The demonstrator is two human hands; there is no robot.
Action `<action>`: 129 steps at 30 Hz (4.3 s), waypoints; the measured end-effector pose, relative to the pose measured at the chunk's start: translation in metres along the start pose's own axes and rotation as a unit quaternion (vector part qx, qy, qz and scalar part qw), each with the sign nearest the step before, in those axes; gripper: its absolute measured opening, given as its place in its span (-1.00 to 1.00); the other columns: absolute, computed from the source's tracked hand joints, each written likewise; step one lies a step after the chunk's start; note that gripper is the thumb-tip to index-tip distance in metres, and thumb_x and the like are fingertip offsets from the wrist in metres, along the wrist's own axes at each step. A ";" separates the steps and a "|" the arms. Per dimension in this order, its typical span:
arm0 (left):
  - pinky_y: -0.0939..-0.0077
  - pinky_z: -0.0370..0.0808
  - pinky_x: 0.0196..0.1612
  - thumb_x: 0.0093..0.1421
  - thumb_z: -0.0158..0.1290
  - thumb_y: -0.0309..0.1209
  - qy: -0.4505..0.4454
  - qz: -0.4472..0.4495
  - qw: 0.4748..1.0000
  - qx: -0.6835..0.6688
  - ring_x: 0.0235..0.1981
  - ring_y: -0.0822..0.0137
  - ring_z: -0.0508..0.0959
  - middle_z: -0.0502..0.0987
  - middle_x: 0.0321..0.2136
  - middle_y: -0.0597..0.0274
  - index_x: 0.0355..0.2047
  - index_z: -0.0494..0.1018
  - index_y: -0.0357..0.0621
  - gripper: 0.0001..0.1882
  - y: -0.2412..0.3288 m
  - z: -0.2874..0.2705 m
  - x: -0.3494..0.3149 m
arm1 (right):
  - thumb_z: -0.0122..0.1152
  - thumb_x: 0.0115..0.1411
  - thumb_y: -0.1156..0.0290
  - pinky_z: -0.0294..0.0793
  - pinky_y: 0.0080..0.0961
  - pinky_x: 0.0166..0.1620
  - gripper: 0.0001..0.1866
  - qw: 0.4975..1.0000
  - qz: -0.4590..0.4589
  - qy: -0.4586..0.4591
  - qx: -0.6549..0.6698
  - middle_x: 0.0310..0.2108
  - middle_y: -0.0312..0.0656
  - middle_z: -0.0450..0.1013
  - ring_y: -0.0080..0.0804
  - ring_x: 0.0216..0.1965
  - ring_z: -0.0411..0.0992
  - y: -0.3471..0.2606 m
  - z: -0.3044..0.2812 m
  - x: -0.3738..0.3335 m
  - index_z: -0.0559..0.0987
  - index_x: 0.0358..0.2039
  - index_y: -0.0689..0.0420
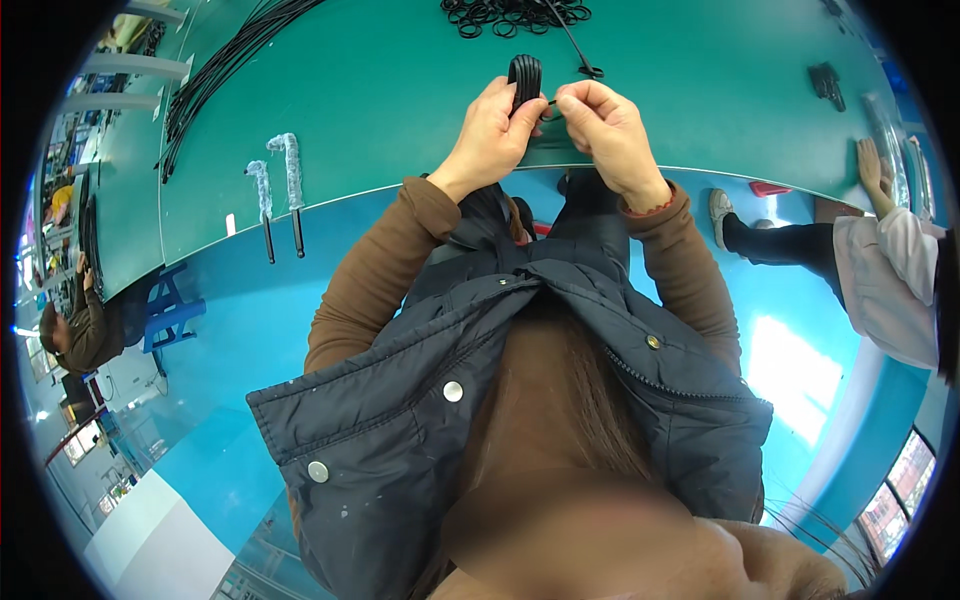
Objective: The person picks up cables one by one from the workbench, coils them by hand, and secures each coiled cable with a rubber band.
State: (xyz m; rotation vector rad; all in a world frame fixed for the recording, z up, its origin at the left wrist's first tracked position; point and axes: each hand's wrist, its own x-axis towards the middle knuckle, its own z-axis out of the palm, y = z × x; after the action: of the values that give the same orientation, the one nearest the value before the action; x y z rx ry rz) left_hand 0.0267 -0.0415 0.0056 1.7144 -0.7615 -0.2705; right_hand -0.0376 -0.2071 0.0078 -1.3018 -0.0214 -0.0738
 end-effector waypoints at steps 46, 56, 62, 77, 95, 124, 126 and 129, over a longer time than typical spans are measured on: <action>0.65 0.36 -0.41 0.33 -0.13 -0.28 -0.165 -0.099 0.975 -0.110 -0.52 0.53 0.37 0.40 -0.50 0.33 -0.31 0.35 -0.25 -0.75 0.032 -0.010 -0.033 | 0.09 0.25 0.24 0.26 -0.77 -0.54 -0.69 0.955 -0.014 -0.082 -0.284 -0.51 -0.32 0.41 -0.75 -0.58 0.32 -0.032 0.026 -0.004 0.42 -0.16 0.23; 0.63 0.42 -0.38 0.32 -0.10 -0.31 -0.157 -0.177 0.958 -0.162 -0.50 0.50 0.41 0.42 -0.41 0.28 -0.19 0.35 -0.26 -0.77 0.035 -0.009 -0.042 | 0.08 0.21 0.02 0.42 -0.53 -0.42 -0.51 0.943 0.007 -0.081 -0.322 -0.56 -0.13 0.44 -0.44 -0.51 0.43 -0.026 0.029 -0.006 0.46 -0.31 0.31; 0.47 0.55 -0.23 0.29 -0.08 -0.42 -0.112 -0.201 0.910 -0.345 -0.25 0.23 0.56 0.37 -0.13 0.13 -0.06 0.26 -0.27 -0.74 0.032 -0.013 -0.050 | 0.07 0.21 -0.01 0.35 -0.51 -0.46 -0.50 0.947 0.030 -0.084 -0.308 -0.59 -0.15 0.40 -0.44 -0.55 0.35 -0.027 0.023 -0.007 0.46 -0.32 0.30; 0.68 0.45 -0.44 0.20 0.08 -0.35 -0.102 -0.245 0.914 -0.306 -0.49 0.54 0.46 0.47 -0.46 0.31 -0.28 0.48 -0.24 -0.80 0.014 -0.020 -0.043 | 0.02 0.25 0.07 0.25 -0.70 -0.67 -0.61 0.957 0.076 -0.084 -0.266 -0.70 -0.34 0.30 -0.66 -0.74 0.26 -0.018 0.026 -0.011 0.45 -0.37 0.20; 0.41 0.44 -0.43 0.13 0.06 -0.51 0.000 0.071 0.983 0.172 -0.45 0.16 0.46 0.37 -0.34 0.02 -0.32 0.44 -0.35 -0.85 0.040 0.035 -0.014 | 0.18 0.18 0.36 0.44 -0.65 -0.21 -0.58 0.992 0.011 0.065 -0.110 -0.30 -0.28 0.42 -0.61 -0.31 0.40 -0.017 -0.010 -0.023 0.36 -0.01 0.29; 0.25 0.48 -0.28 0.16 0.01 -0.39 0.195 0.008 0.807 0.557 -0.28 0.07 0.51 0.47 -0.28 0.03 -0.19 0.45 -0.18 -0.78 -0.085 -0.163 0.149 | 0.11 0.08 -0.14 0.37 -0.26 -0.02 -0.39 0.492 0.143 0.435 -0.741 -0.12 0.03 0.47 -0.04 -0.07 0.43 -0.099 -0.604 0.005 0.49 -0.07 0.13; 0.21 0.50 -0.22 0.18 -0.03 -0.37 0.205 0.027 0.760 0.616 -0.17 0.08 0.49 0.45 -0.21 0.06 -0.07 0.39 -0.10 -0.70 -0.101 -0.174 0.177 | 0.09 0.08 -0.15 0.37 -0.27 -0.01 -0.34 0.395 0.080 0.485 -0.776 -0.11 0.00 0.48 -0.06 -0.07 0.44 -0.100 -0.603 -0.001 0.47 -0.02 0.15; 0.19 0.51 -0.24 0.19 -0.03 -0.36 0.109 0.080 0.717 0.683 -0.17 0.11 0.48 0.46 -0.25 0.15 -0.03 0.37 -0.02 -0.68 -0.114 -0.175 0.216 | 0.11 0.13 -0.05 0.43 -0.36 -0.08 -0.41 0.540 0.026 0.514 -0.666 -0.17 -0.03 0.51 -0.13 -0.16 0.49 -0.127 -0.542 0.023 0.49 -0.03 0.20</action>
State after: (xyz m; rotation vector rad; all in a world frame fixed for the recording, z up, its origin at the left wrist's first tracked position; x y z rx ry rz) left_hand 0.3268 -0.0252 -0.0040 2.9386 -0.9948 0.8584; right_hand -0.0373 -0.7635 -0.0128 -2.5840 1.3596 -0.9715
